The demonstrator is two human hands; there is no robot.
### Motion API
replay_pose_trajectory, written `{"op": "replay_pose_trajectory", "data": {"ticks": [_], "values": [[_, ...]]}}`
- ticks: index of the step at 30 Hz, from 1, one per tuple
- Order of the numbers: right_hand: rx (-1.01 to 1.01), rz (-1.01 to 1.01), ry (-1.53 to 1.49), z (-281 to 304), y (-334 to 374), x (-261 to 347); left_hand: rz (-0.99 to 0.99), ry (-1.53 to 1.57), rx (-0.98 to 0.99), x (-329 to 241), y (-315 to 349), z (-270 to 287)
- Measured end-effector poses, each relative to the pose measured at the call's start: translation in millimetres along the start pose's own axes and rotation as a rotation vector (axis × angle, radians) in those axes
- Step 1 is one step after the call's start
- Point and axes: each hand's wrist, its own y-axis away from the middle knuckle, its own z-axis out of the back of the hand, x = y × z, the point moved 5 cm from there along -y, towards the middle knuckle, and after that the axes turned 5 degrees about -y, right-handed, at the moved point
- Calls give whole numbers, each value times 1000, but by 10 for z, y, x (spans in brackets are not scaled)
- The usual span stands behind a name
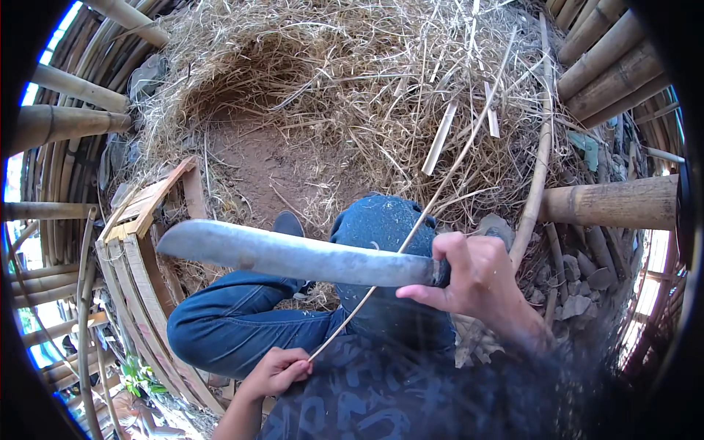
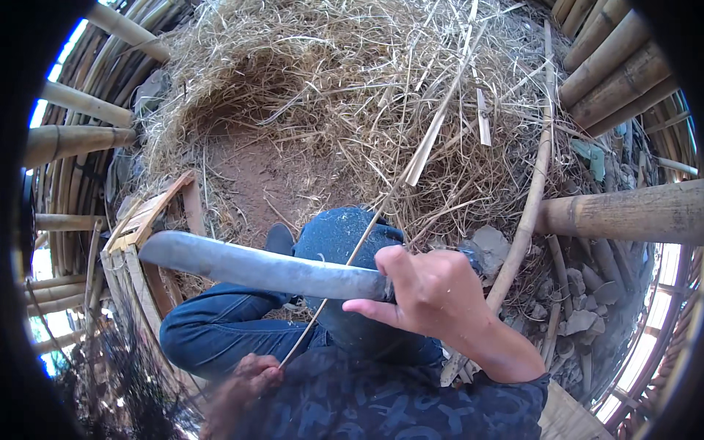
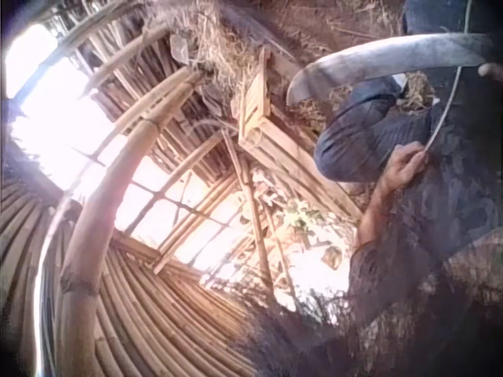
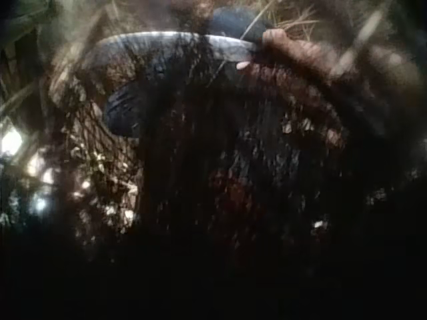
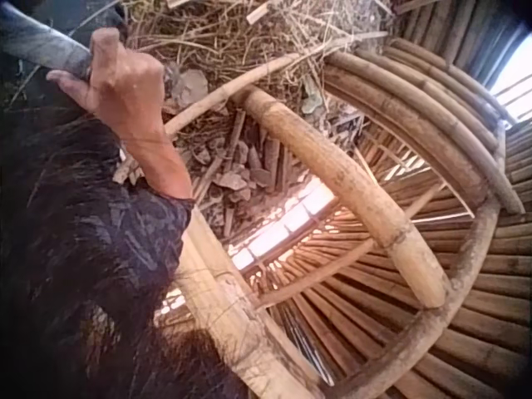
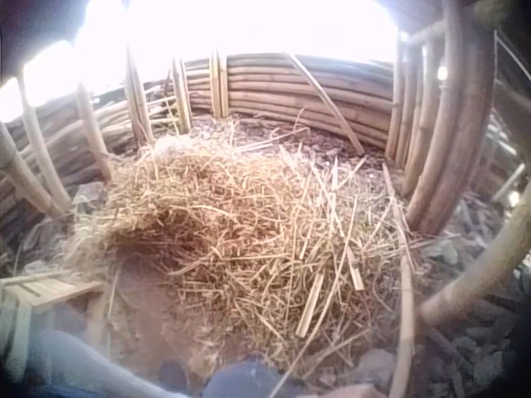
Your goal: The person shaves a thin bamboo strip using a machete, bends the strip by hand, and shaves the strip further with the machete.
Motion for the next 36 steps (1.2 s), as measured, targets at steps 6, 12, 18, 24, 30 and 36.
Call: {"op": "replay_pose_trajectory", "data": {"ticks": [6, 12, 18, 24, 30, 36], "values": [[90, 5, 15, -99, 30, 69, -12, -35, -96, 168, 201, -59], [43, 25, 46, -113, 35, 9, -18, 67, -91, 301, 327, -126], [-22, -48, 148, -43, 8, -193, 23, 205, -133, 623, 513, -184], [-139, -315, 125, 188, 1, -502, 105, 194, -198, 705, 653, -182], [-56, -70, -31, 70, -10, -57, 133, 22, -221, 335, 575, -152], [65, 62, 58, -101, -50, 59, 205, 212, -61, 503, 636, -121]]}}
